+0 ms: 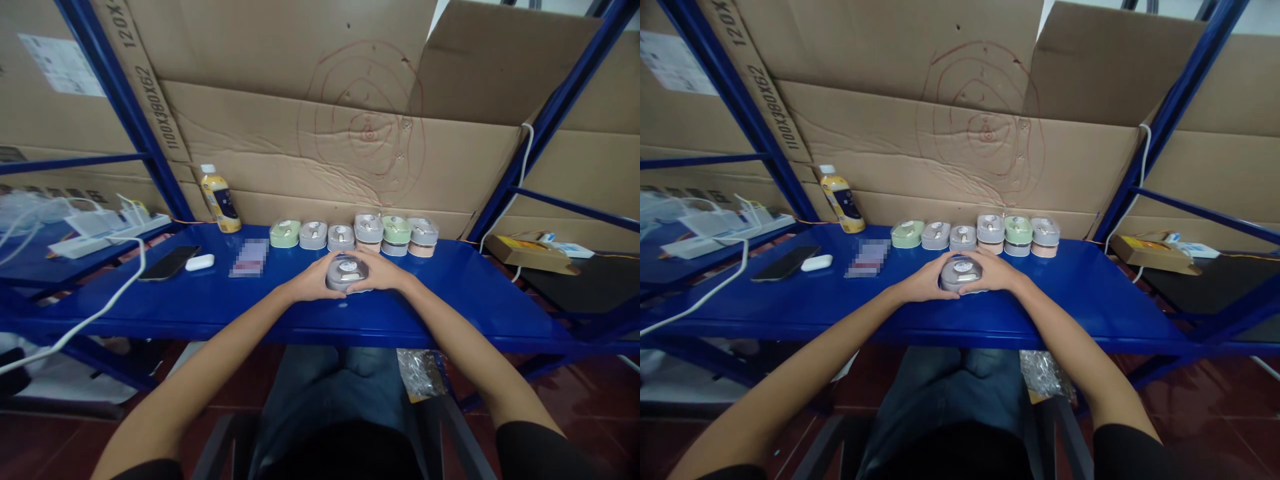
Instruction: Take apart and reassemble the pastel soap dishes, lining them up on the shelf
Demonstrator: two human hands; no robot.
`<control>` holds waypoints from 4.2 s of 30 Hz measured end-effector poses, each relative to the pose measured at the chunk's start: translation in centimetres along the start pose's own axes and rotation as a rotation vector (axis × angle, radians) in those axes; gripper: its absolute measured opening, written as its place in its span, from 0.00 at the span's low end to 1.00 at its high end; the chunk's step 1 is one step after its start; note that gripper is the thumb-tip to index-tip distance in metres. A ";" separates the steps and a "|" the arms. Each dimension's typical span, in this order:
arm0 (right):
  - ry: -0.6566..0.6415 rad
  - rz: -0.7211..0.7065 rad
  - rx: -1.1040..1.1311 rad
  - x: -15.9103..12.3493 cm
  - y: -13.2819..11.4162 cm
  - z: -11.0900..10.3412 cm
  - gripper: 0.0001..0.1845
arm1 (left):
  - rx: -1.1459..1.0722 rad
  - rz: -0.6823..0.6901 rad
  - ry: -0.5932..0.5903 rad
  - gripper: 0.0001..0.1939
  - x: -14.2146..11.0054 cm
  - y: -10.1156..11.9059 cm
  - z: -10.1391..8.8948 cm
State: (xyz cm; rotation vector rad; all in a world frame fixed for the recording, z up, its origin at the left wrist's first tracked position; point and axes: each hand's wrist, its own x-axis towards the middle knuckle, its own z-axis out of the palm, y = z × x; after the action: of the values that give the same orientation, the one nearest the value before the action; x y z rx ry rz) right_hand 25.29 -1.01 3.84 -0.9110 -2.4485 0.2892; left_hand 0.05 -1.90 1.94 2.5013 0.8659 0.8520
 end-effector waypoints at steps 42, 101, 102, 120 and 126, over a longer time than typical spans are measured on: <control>0.776 0.211 -0.068 -1.0 2.2 -5.2 0.30 | 0.418 -0.614 0.575 0.29 10.4 -3.6 -3.5; 0.290 0.143 0.095 -1.5 0.7 -4.1 0.37 | 0.045 0.123 -0.044 0.30 -1.0 0.3 -0.4; 0.312 0.180 0.076 -1.6 1.1 -4.2 0.36 | 0.062 0.128 -0.053 0.23 -1.1 0.4 -0.5; 0.433 0.215 0.074 -1.4 1.8 -4.4 0.39 | 0.143 -0.041 0.377 0.21 -1.0 0.2 -1.4; 0.369 0.078 0.043 -1.4 0.8 -4.0 0.42 | 0.158 0.106 0.045 0.23 -1.3 1.5 -0.7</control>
State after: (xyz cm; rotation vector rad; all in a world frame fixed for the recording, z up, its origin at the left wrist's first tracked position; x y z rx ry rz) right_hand 28.73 -1.20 6.39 -0.9491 -2.0660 0.1806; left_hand -0.53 -3.79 2.64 2.6956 0.8518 0.9090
